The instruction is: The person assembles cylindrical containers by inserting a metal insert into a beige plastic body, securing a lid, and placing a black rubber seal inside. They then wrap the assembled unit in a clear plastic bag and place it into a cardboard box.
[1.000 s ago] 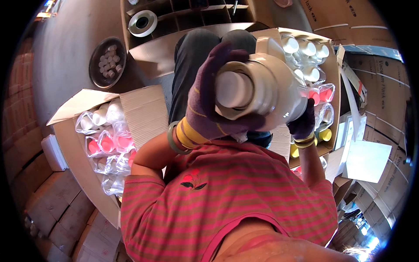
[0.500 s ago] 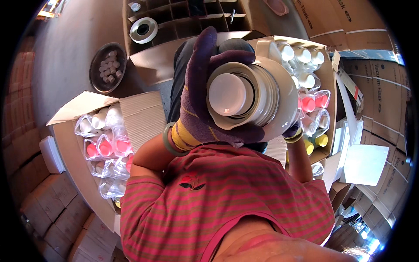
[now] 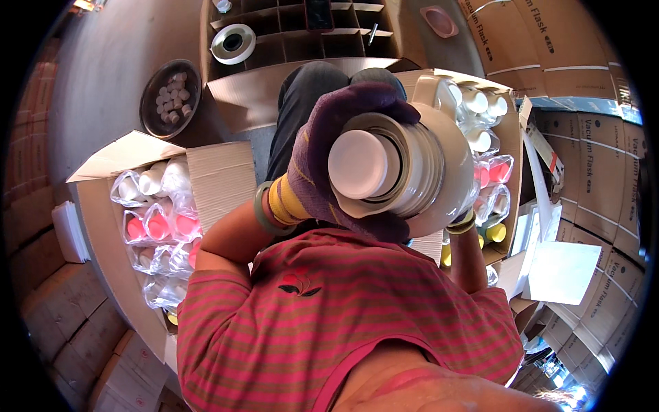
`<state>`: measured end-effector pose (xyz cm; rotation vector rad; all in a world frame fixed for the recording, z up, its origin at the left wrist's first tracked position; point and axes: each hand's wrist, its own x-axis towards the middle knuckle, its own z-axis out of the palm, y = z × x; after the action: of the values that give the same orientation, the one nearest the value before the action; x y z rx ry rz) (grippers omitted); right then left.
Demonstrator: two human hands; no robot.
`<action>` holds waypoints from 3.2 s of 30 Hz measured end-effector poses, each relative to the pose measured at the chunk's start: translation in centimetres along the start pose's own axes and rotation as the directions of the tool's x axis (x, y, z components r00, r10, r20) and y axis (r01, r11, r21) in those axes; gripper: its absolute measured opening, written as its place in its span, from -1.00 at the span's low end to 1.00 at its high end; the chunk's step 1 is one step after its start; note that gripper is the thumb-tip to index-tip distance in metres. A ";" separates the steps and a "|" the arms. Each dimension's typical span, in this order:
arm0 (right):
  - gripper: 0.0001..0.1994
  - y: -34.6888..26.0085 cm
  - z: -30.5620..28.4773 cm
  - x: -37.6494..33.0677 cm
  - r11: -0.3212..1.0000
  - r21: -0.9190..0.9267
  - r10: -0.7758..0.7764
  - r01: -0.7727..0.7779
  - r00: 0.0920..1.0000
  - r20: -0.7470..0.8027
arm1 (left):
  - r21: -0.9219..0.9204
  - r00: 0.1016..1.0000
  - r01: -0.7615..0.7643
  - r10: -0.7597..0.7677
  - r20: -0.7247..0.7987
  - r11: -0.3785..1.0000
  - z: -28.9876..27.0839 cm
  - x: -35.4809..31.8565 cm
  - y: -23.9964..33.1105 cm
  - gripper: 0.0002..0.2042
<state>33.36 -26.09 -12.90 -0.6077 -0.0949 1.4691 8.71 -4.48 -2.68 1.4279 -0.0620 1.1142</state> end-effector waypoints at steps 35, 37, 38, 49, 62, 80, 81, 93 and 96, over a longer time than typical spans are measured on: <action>-0.31 -6.5 -4.7 -7.0 0.917 -0.350 -0.327 0.192 0.863 -0.385 | 0.718 0.850 0.369 -0.526 -0.005 0.590 -3.2 -9.6 -2.5 -0.52; -0.25 -6.6 -5.0 -8.1 0.912 -0.377 -0.315 0.160 0.862 -0.396 | 0.707 0.907 0.406 -0.351 -0.233 0.579 -4.3 -8.9 -2.3 -0.56; -0.27 -6.5 -5.1 -8.3 0.902 -0.387 -0.334 0.190 0.875 -0.349 | 0.645 0.889 0.456 -0.293 -0.351 0.613 -4.4 -8.1 -2.3 -0.49; -0.58 -2.6 -1.5 -6.6 0.623 -0.690 -0.633 0.368 0.755 -0.169 | -0.265 0.903 0.297 -0.360 -0.233 0.917 -1.6 -5.4 0.3 0.00; -0.51 -6.8 15.8 -0.1 -0.371 -0.906 -0.419 0.206 0.833 0.361 | -0.332 0.542 0.801 -0.839 0.049 0.498 -1.3 -15.4 -1.0 -0.09; -0.32 -4.4 23.1 16.6 -0.447 -0.631 0.534 0.634 0.755 0.380 | 0.689 0.741 0.664 -0.382 -0.553 0.290 -28.9 -2.3 -14.6 -0.73; -0.36 -4.6 22.6 16.6 -0.378 -0.704 0.495 0.601 0.774 0.395 | 0.800 0.727 0.599 -0.436 -0.530 0.027 -30.8 -0.6 -17.0 -0.64; -0.62 -6.1 16.2 19.6 0.410 -0.871 0.044 0.270 0.948 0.315 | 0.802 0.466 0.381 -0.655 -0.596 -0.459 -39.0 1.2 -25.3 -0.23; -0.62 -6.1 15.7 21.6 0.297 -0.885 0.008 0.359 0.926 0.378 | 0.645 0.455 0.763 -0.728 -0.513 0.022 -40.4 0.9 -22.8 -0.28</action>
<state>35.03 -0.45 -3.35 -1.2653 -1.3736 1.1353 0.64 33.38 -28.25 1.8555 1.3666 0.1230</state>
